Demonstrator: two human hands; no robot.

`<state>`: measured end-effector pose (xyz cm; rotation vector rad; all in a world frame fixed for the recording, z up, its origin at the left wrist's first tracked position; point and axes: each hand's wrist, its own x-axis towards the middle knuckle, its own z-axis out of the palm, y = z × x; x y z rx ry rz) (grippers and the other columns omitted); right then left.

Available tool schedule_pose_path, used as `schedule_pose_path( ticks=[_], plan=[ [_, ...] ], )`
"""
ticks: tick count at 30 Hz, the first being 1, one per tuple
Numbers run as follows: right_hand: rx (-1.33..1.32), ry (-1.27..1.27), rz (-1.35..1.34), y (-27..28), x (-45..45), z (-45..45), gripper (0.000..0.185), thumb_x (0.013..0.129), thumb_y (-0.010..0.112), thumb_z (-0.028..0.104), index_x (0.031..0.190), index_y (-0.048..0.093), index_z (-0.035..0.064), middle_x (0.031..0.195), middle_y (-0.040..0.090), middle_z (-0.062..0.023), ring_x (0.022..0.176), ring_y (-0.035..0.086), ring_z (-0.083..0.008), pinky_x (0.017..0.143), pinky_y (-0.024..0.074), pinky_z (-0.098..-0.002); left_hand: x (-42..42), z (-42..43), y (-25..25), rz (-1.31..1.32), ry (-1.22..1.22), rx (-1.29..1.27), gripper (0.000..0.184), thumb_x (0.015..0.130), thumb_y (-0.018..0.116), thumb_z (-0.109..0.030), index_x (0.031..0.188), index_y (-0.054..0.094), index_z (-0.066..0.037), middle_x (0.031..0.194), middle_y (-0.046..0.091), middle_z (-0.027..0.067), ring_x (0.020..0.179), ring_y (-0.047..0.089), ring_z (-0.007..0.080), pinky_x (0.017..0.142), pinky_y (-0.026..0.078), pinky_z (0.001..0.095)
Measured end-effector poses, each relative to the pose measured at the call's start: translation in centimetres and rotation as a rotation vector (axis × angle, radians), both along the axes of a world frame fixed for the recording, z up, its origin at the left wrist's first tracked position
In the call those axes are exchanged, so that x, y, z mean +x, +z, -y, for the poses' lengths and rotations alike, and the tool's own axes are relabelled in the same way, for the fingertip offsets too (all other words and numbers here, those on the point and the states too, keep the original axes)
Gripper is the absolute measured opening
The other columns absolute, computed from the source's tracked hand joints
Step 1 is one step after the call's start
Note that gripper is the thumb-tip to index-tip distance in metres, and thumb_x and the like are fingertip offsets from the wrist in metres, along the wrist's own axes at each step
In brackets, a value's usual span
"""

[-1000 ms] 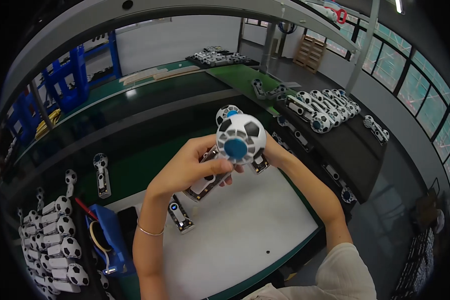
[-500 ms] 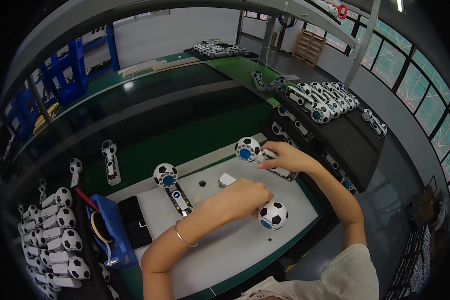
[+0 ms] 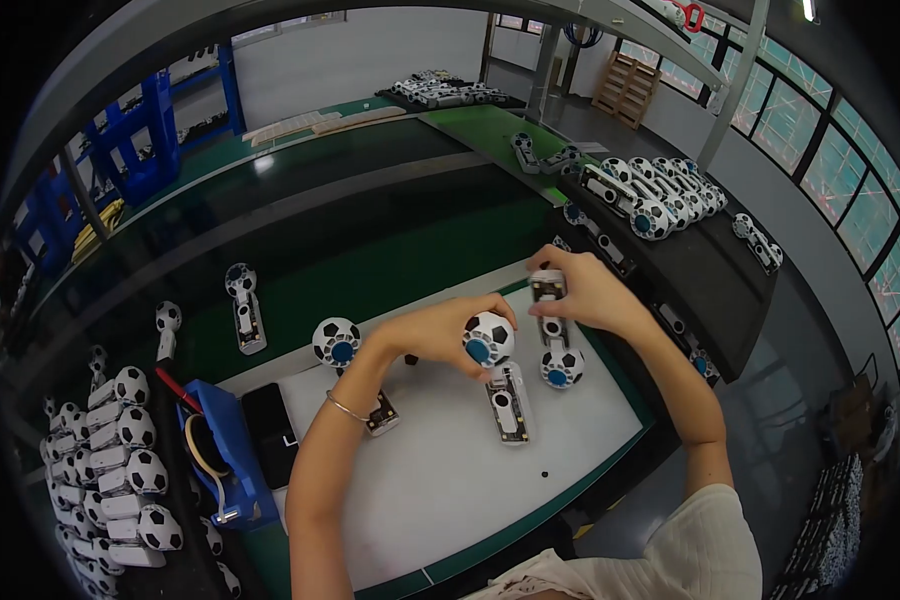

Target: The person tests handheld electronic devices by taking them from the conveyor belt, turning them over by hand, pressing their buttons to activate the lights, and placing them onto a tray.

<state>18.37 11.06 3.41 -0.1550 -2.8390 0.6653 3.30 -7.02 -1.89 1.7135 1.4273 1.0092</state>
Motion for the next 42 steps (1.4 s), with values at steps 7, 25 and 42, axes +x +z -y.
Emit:
schedule_pose_path(
  ticks=[7, 25, 42],
  plan=[
    [0.128, 0.028, 0.226, -5.9, -0.6, 3.0, 0.056, 0.082, 0.059, 0.015, 0.133, 0.035, 0.0144, 0.089, 0.061, -0.0197, 0.074, 0.062, -0.0373, 0.068, 0.0487, -0.0431, -1.9, 0.6, -1.6, -0.304, 0.097, -0.152, 0.061, 0.052, 0.083, -0.006, 0.107, 0.057, -0.007, 0.104, 0.063, 0.0094, 0.095, 0.06, 0.0243, 0.084, 0.048, 0.0328],
    [0.365, -0.066, 0.357, -7.4, -1.5, 8.2, 0.058, 0.074, 0.064, 0.049, 0.11, 0.062, 0.0043, 0.102, 0.049, -0.0244, 0.082, 0.061, -0.0352, 0.075, 0.0495, -0.0422, 0.1, 2.7, 2.5, -0.623, 0.425, -0.178, 0.053, 0.065, 0.079, -0.015, 0.11, 0.054, -0.005, 0.112, 0.058, 0.0111, 0.1, 0.059, 0.0281, 0.086, 0.048, 0.0355],
    [0.499, -0.272, -0.257, 14.4, 10.3, -13.2, 0.04, 0.074, 0.068, 0.036, 0.102, 0.06, 0.0075, 0.101, 0.047, -0.0103, 0.085, 0.056, -0.028, 0.076, 0.0462, -0.0364, -10.8, 13.0, 3.2, -0.524, 1.214, 0.104, 0.022, 0.083, 0.063, -0.008, 0.103, 0.057, 0.0, 0.084, 0.065, 0.015, 0.076, 0.063, 0.0253, 0.07, 0.049, 0.0333]
  ],
)
